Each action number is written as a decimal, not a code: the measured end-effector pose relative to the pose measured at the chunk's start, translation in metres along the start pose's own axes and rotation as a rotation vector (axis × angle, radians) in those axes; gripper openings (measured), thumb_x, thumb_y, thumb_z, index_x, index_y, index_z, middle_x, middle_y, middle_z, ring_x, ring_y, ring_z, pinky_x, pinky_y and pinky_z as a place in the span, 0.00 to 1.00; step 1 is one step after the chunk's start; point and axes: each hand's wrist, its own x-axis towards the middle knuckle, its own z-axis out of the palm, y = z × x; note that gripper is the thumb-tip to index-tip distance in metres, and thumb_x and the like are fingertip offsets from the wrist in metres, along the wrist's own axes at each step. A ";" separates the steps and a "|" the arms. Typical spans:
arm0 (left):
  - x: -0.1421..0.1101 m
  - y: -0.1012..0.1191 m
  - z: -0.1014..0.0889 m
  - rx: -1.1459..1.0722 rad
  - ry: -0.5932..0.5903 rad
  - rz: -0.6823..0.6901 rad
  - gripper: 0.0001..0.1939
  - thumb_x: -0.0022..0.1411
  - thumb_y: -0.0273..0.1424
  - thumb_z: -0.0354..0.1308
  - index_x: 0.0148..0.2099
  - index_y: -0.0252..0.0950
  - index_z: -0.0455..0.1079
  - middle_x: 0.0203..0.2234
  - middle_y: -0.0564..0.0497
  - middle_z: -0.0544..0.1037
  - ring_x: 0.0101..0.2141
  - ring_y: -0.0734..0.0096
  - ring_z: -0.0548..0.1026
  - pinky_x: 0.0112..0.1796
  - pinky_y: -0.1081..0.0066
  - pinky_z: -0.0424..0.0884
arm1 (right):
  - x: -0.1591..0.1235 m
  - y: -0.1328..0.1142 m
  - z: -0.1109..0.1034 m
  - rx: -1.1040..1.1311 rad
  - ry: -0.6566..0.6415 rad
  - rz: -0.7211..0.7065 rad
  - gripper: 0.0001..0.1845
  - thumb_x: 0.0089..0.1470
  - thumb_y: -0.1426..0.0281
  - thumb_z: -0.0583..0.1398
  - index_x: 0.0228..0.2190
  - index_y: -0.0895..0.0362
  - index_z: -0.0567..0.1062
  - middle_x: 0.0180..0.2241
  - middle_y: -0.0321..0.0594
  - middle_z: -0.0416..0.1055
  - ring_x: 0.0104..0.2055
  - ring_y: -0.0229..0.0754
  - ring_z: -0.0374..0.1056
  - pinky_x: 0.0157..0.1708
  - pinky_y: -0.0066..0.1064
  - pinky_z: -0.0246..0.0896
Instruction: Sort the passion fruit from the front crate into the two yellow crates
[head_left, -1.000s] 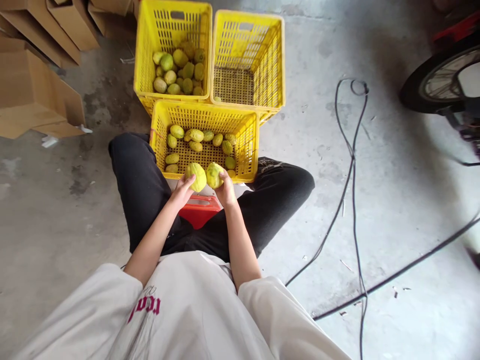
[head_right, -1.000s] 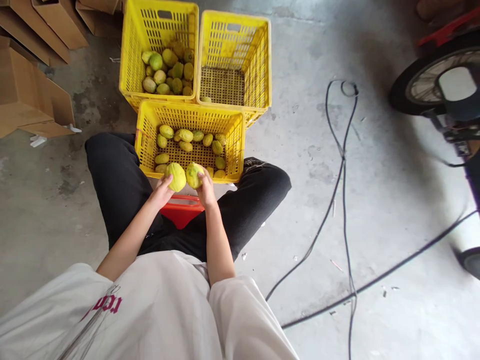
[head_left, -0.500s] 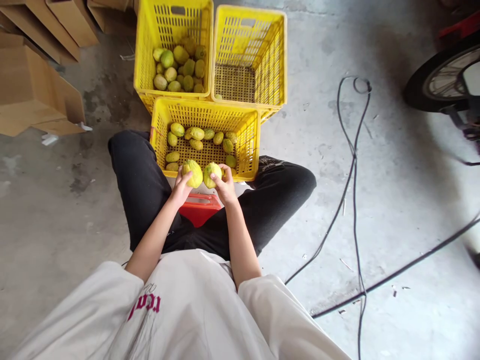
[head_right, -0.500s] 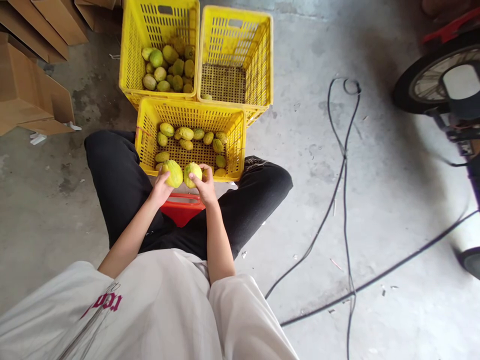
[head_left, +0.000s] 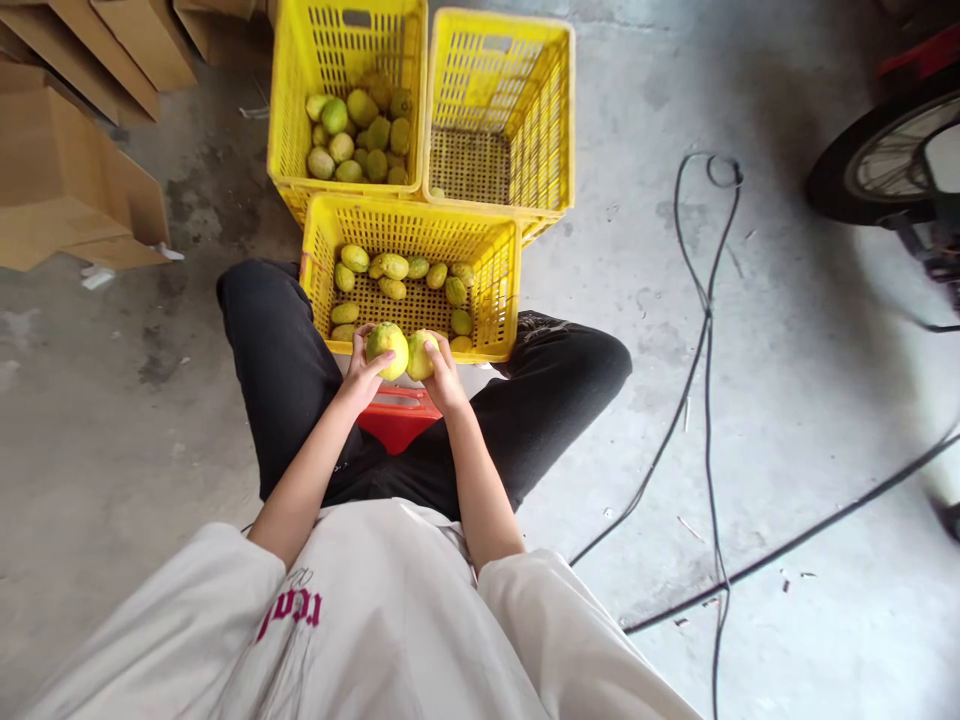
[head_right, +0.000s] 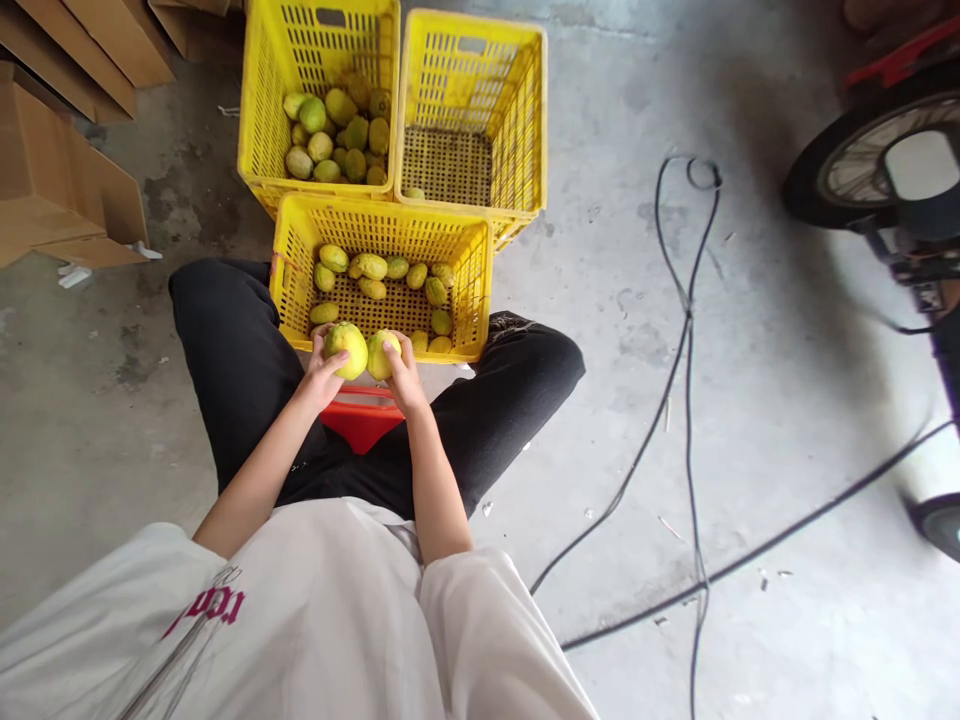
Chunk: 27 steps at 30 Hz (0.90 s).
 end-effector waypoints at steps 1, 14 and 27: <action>0.000 -0.001 -0.001 -0.010 -0.003 0.020 0.38 0.49 0.28 0.81 0.59 0.51 0.71 0.59 0.53 0.83 0.68 0.56 0.78 0.63 0.64 0.78 | 0.000 0.000 0.000 0.028 -0.012 0.023 0.30 0.51 0.48 0.74 0.52 0.43 0.76 0.51 0.38 0.78 0.54 0.52 0.75 0.45 0.41 0.82; 0.005 0.012 0.002 -0.125 0.075 -0.048 0.17 0.66 0.32 0.68 0.55 0.46 0.73 0.56 0.49 0.85 0.69 0.51 0.79 0.62 0.58 0.82 | -0.002 -0.008 -0.002 0.090 -0.047 -0.059 0.33 0.47 0.55 0.75 0.54 0.43 0.75 0.55 0.39 0.82 0.67 0.58 0.76 0.57 0.49 0.82; 0.003 0.000 0.002 0.041 0.057 -0.052 0.25 0.53 0.23 0.77 0.50 0.45 0.75 0.48 0.52 0.85 0.60 0.55 0.83 0.56 0.64 0.82 | -0.006 -0.009 -0.001 0.080 -0.037 -0.052 0.38 0.45 0.49 0.81 0.54 0.41 0.78 0.63 0.38 0.76 0.64 0.53 0.73 0.56 0.48 0.84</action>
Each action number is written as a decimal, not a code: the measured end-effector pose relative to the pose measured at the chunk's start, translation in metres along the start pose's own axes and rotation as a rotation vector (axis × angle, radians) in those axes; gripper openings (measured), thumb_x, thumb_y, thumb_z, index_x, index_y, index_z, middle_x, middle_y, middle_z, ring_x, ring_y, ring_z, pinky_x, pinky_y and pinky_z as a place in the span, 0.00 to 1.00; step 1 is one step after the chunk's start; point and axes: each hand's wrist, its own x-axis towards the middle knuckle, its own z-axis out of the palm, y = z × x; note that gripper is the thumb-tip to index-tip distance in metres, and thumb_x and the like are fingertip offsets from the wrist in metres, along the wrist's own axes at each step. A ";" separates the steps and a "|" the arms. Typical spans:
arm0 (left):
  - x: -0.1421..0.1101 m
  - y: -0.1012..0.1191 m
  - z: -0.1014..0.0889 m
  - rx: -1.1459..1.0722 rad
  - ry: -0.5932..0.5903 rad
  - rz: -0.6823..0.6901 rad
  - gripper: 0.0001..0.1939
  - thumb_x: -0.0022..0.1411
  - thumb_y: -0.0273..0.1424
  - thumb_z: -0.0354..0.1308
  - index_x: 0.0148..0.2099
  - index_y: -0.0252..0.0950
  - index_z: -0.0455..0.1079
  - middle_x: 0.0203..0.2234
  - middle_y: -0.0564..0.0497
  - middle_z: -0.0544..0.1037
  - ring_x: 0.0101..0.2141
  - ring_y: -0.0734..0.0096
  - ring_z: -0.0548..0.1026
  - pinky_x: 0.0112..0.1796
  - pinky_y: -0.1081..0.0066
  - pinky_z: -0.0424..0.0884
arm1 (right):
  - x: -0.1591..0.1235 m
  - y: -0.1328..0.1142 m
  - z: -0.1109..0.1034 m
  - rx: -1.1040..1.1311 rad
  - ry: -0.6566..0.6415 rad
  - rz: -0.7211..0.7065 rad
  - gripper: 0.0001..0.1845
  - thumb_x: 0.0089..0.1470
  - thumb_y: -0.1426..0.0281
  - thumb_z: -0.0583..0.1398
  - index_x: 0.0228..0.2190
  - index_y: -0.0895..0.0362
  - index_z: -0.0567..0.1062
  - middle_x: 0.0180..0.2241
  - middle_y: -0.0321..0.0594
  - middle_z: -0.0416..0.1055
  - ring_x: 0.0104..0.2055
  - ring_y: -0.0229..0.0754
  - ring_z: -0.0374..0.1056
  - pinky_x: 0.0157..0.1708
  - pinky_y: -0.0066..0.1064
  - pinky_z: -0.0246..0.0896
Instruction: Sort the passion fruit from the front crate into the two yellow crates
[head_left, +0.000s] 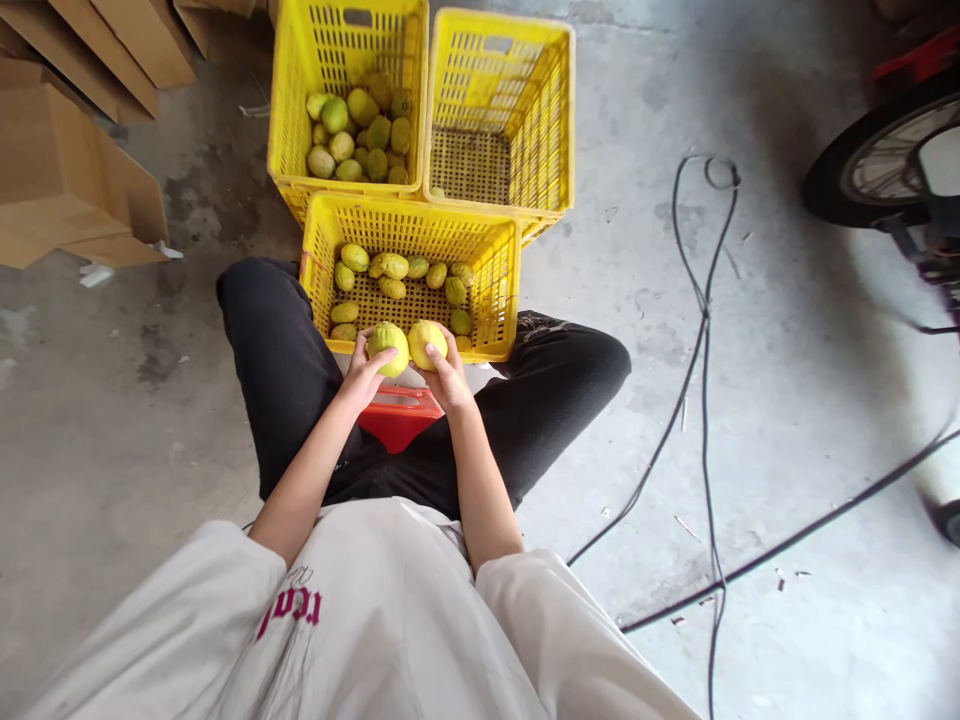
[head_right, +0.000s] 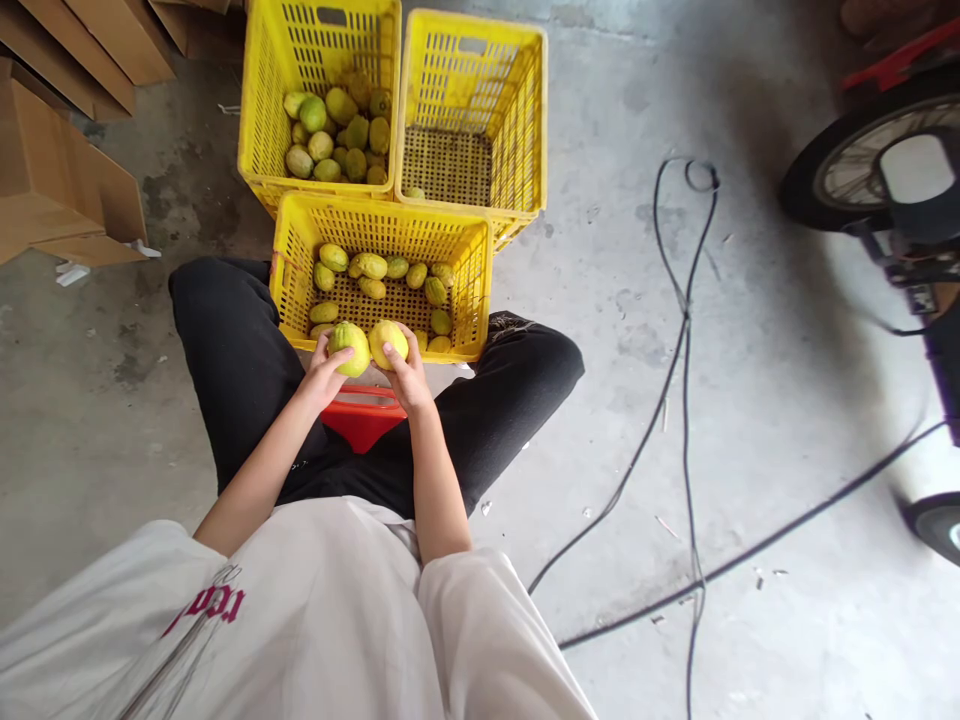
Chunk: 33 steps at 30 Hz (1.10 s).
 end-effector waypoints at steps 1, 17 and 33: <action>-0.001 0.000 0.001 0.000 0.011 -0.003 0.27 0.52 0.22 0.78 0.51 0.46 0.74 0.50 0.52 0.84 0.60 0.56 0.83 0.56 0.64 0.82 | 0.000 0.000 -0.001 -0.006 -0.006 -0.012 0.37 0.47 0.49 0.80 0.54 0.41 0.77 0.63 0.39 0.75 0.64 0.53 0.72 0.57 0.48 0.83; 0.001 0.001 -0.001 0.034 -0.034 -0.057 0.26 0.61 0.30 0.78 0.59 0.45 0.77 0.49 0.49 0.86 0.59 0.54 0.85 0.62 0.56 0.83 | 0.009 -0.002 -0.003 0.039 0.003 -0.080 0.34 0.50 0.47 0.77 0.54 0.45 0.79 0.62 0.40 0.82 0.69 0.56 0.75 0.65 0.50 0.78; 0.007 -0.006 -0.005 0.108 0.087 -0.016 0.15 0.66 0.32 0.70 0.52 0.41 0.72 0.43 0.53 0.84 0.49 0.64 0.85 0.57 0.64 0.82 | 0.000 -0.005 -0.004 -0.236 -0.125 0.005 0.49 0.47 0.46 0.80 0.67 0.40 0.73 0.68 0.41 0.72 0.68 0.58 0.73 0.61 0.50 0.85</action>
